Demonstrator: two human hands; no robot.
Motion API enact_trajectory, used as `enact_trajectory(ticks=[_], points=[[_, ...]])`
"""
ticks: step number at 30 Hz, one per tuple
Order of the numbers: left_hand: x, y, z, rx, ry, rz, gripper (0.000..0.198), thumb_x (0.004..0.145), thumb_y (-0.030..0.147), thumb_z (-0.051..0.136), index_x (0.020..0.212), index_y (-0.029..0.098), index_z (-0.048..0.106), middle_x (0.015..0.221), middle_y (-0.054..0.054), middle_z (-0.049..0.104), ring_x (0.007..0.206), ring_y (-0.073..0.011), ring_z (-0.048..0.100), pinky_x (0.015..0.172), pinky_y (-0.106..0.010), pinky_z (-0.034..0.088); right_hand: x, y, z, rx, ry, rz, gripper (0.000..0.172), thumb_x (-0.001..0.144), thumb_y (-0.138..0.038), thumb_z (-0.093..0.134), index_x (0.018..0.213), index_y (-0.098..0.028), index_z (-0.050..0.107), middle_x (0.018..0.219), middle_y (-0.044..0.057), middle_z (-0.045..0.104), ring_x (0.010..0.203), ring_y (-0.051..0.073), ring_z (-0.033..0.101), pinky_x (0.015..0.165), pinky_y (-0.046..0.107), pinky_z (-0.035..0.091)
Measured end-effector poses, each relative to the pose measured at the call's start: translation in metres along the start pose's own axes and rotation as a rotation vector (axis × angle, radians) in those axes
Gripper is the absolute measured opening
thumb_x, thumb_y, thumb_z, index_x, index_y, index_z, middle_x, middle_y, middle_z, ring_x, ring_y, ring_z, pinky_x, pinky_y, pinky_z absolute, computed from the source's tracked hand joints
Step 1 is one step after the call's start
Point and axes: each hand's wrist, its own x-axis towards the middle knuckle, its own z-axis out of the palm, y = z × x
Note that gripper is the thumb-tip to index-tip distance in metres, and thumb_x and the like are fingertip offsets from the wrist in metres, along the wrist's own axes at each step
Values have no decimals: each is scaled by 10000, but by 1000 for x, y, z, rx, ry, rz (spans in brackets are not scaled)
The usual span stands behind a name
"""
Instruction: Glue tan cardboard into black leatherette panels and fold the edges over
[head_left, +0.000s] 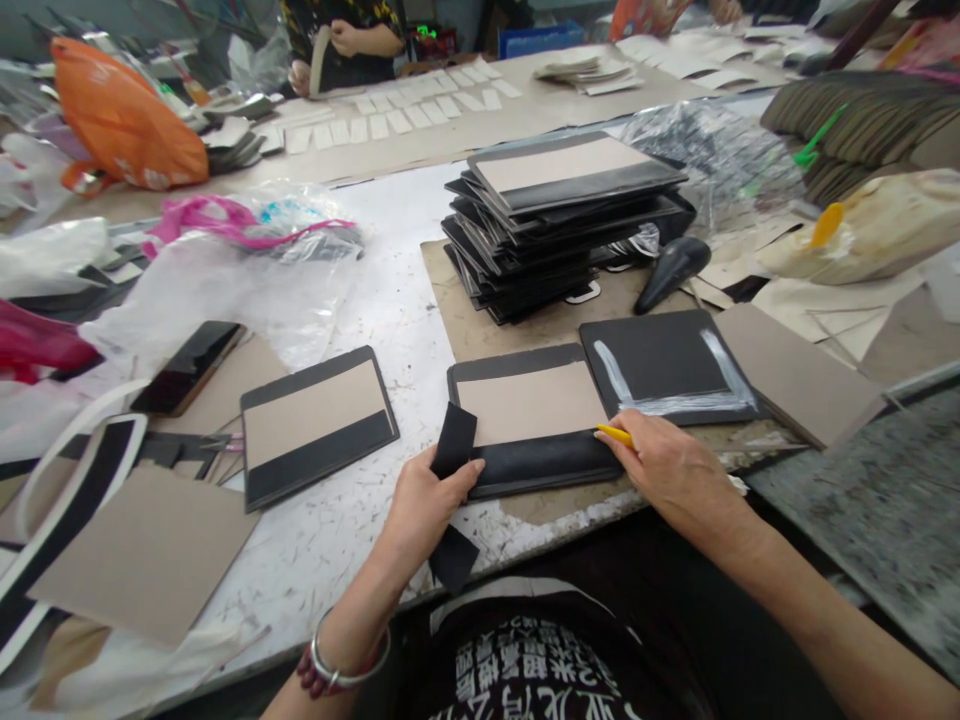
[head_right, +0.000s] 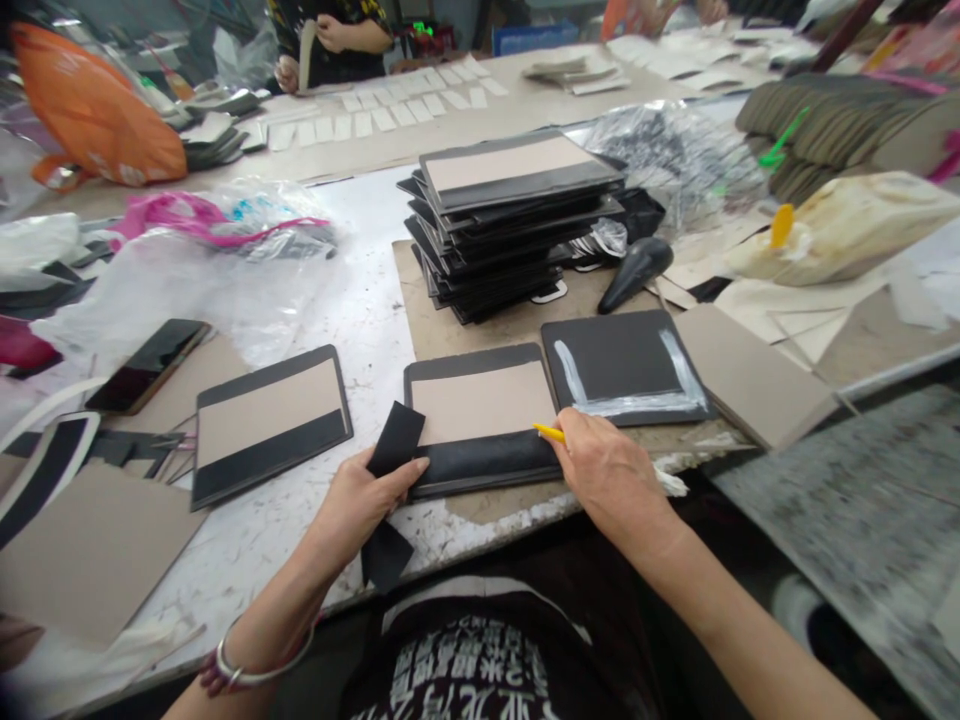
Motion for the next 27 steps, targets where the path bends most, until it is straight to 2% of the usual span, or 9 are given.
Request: enact_trajectory(ticks=[10,16,21,27], points=[[4,-5,1,-33,-8,15,228,643,324,633,567,182,472,440,62,424,401,-71,331,390,-219,241,3,-1,-1,-131,31,-35,311,951,-346,317,780,-178,515,672,51,590,635,172,569,562,275,372],[2,-1,2,-18,4,-10,222,639,319,639,568,184,476,424,69,414,388,-68,323,386,-219,239,3,-1,-1,-159,12,-59,247,934,-312,371,788,-175,516,688,47,592,665,178,567,571,274,361],[3,-2,2,-18,-4,-16,217,644,318,644,577,180,491,421,72,417,386,-68,332,383,-215,241,3,-3,-1,-178,-20,-14,189,924,-280,411,801,-177,511,711,34,590,693,174,568,605,271,366],[6,-6,1,-43,-23,-19,226,655,328,645,597,178,487,423,67,439,384,-68,360,378,-207,261,4,0,1,-199,-24,-45,198,917,-301,418,796,-178,514,688,38,581,661,172,559,559,265,352]])
